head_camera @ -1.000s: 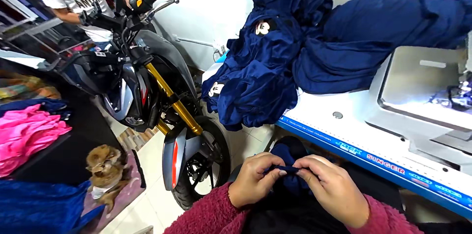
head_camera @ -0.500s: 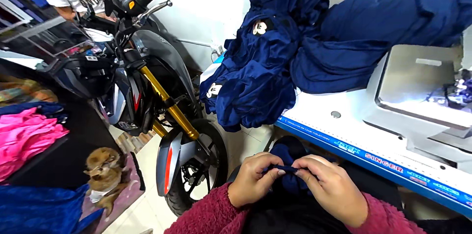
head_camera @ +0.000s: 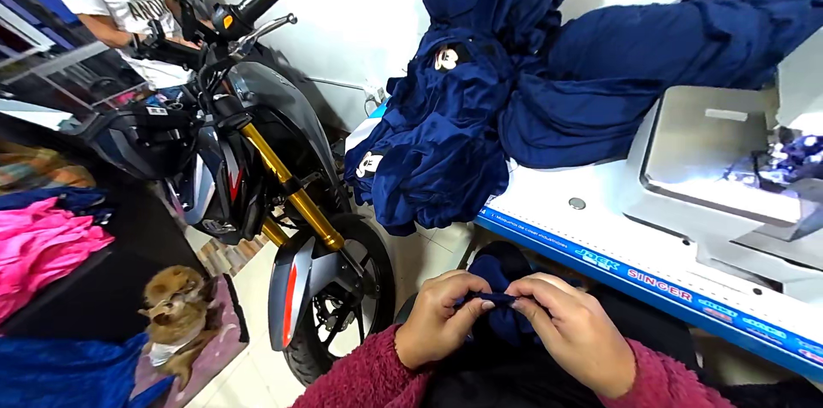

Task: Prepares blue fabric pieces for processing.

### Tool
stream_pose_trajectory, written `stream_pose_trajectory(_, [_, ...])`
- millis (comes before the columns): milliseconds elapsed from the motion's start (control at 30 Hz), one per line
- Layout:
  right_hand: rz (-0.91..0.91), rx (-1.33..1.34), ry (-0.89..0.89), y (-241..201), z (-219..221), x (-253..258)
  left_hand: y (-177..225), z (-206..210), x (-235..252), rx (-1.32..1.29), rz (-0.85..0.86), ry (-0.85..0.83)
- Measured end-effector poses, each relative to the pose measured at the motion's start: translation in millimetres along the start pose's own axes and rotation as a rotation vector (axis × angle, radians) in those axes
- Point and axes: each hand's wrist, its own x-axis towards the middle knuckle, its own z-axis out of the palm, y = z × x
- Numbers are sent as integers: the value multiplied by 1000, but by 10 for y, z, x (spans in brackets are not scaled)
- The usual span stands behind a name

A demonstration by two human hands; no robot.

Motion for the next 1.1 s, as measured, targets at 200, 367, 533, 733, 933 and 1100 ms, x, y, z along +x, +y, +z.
stream_pose_trajectory(200, [-6,-14,5,0,8,-1,6,24,-3,4,-13,12])
stream_pose_trajectory(367, [-31,-21,-4,-11,24,11,-5,32,-33,0,-14,35])
stream_pose_trajectory(533, [-30,55,-45,-100,45,162,54,-33,-63,-23,-18,128])
stream_pose_trajectory(733, [-26,138,-67,-161,109,277,99,-119,-82,8,-52,175])
stream_pose_trajectory(933, [3,72,-30,-106,108,214,43,-45,-83,9,-81,186])
stream_pose_trajectory(1100, [26,43,2,-109,87,202,52,-44,-92,84,-87,208])
